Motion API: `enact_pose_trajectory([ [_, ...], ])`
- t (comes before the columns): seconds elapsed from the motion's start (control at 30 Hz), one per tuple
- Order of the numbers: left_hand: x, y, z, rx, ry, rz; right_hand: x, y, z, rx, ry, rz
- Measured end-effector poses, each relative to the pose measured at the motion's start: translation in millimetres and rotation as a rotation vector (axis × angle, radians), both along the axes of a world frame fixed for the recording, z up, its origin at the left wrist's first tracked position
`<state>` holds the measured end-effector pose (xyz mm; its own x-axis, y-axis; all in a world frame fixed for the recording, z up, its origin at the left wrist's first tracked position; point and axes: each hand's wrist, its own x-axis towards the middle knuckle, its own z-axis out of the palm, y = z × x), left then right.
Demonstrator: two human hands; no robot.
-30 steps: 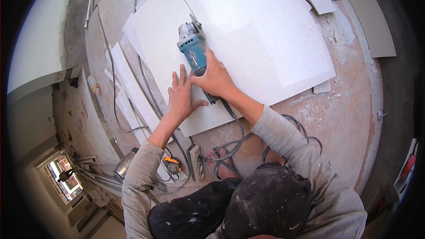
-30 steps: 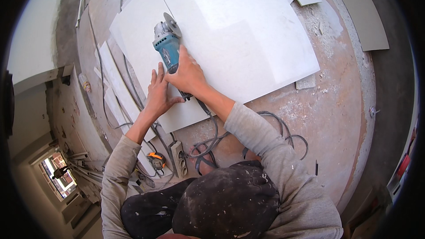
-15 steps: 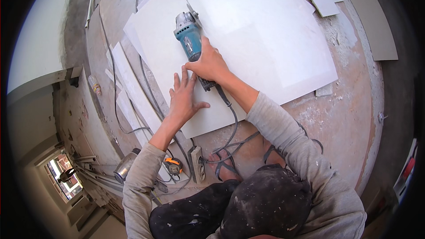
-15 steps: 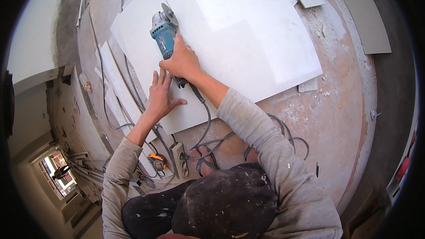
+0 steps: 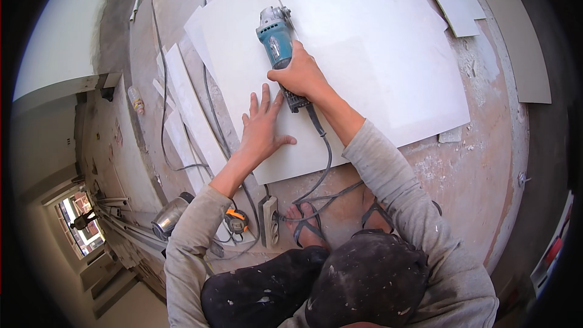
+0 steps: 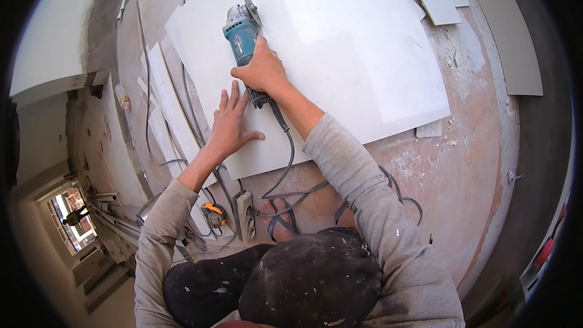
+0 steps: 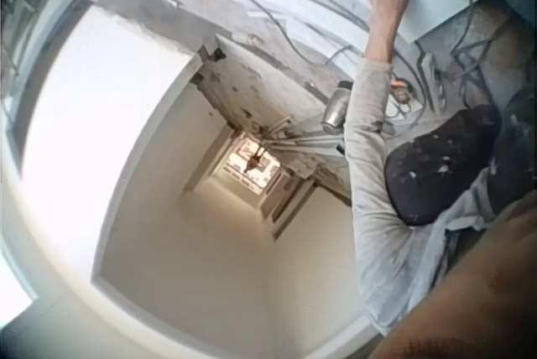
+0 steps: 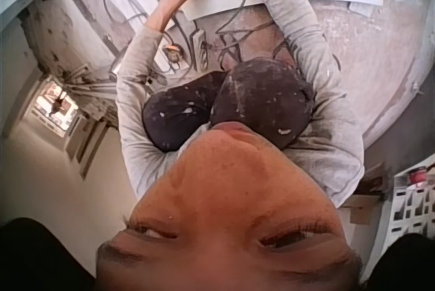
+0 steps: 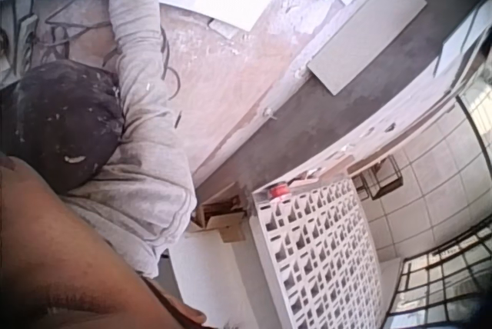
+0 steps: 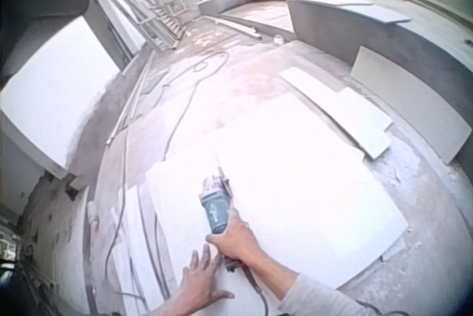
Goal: The person cuts a tile using an angle grinder, holding the tile steady with one hand while guiding the blade along the surface.
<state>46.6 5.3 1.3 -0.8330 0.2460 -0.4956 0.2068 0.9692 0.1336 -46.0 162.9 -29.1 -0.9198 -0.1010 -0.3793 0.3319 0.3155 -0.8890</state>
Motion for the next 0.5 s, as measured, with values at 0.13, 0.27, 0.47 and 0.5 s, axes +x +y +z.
enact_pose_trajectory([
  [0.13,-1,1,1,-0.007,-0.006,0.001,6,1,1,-0.008,0.013,-0.021],
  [0.27,-1,-3,-5,0.034,-0.023,0.027,17,0,1,0.006,0.025,-0.013],
  [0.47,-1,-6,-7,0.047,-0.011,0.015,34,2,0,-0.009,0.046,-0.03],
  [0.5,-1,-7,-7,0.046,-0.011,0.013,37,2,0,-0.016,0.045,-0.032],
])
